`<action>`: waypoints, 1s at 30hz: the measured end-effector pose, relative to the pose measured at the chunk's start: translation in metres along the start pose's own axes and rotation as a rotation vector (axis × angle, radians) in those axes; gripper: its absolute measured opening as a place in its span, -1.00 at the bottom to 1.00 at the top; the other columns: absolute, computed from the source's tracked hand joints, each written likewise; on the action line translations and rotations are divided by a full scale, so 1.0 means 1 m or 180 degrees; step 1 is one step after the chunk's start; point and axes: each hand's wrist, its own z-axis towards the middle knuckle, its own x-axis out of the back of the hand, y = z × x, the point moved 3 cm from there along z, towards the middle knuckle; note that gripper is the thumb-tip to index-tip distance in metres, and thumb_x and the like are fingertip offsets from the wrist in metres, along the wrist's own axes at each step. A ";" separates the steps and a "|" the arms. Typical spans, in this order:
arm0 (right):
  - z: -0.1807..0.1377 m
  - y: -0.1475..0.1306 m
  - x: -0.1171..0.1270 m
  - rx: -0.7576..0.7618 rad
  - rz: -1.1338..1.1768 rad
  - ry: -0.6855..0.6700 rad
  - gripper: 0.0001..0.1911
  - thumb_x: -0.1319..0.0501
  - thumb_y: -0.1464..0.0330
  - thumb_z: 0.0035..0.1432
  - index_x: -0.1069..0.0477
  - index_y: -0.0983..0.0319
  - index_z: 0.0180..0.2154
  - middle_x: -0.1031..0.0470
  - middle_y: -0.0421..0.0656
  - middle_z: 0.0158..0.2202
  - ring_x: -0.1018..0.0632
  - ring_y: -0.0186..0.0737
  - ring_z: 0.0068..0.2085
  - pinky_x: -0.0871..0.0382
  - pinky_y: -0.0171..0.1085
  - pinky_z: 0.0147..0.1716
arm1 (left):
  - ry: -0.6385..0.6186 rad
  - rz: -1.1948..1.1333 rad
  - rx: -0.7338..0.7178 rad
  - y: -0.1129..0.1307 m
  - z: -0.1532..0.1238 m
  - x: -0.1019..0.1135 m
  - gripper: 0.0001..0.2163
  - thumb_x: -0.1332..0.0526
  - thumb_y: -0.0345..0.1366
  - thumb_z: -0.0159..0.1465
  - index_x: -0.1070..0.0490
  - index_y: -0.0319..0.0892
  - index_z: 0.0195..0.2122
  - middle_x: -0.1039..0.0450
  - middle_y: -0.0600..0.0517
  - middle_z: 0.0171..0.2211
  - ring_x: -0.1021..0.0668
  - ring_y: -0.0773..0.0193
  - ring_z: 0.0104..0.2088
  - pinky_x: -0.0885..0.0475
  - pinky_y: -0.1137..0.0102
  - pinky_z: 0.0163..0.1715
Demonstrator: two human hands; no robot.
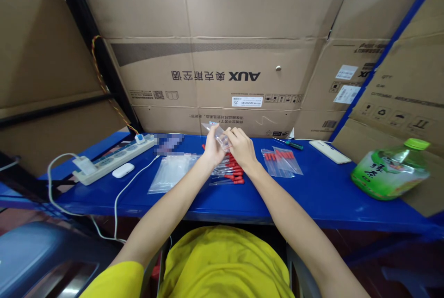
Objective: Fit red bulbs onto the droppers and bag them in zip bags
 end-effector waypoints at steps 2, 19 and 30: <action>0.002 0.002 0.000 0.0012 0.0074 0.0004 -0.65 -0.14 0.54 0.39 -0.52 0.18 0.11 -0.56 0.03 0.00 -0.49 0.04 0.06 -0.47 -0.11 -0.02 | 0.0057 0.0014 -0.0035 0.002 0.001 0.001 -0.76 -0.29 -0.11 0.33 -0.51 -0.21 -0.17 -0.48 0.05 -0.48 -0.46 0.37 -0.58 -0.41 0.47 -0.55; -0.082 0.012 0.054 -0.0601 0.0951 -0.2147 -0.87 -0.46 0.37 0.14 -0.62 0.10 -0.22 -0.65 -0.21 -0.35 -0.63 -0.17 -0.34 -0.36 -0.27 -0.31 | 0.0450 -0.0849 -0.0811 0.049 0.019 0.030 -0.77 -0.26 -0.07 0.37 -0.45 -0.11 -0.11 -0.54 -0.10 -0.07 -0.64 0.10 -0.02 -0.59 0.01 0.16; -0.083 0.003 0.065 -0.0550 0.0895 -0.2079 -0.82 -0.27 0.54 0.06 -0.44 0.13 -0.33 -0.59 -0.22 -0.37 -0.58 -0.17 -0.31 -0.27 -0.29 -0.32 | 0.0361 -0.1089 -0.1048 0.052 -0.015 0.029 -0.66 -0.19 0.02 0.39 -0.32 -0.05 0.07 -0.54 -0.11 -0.05 -0.63 0.08 0.08 -0.58 0.03 0.17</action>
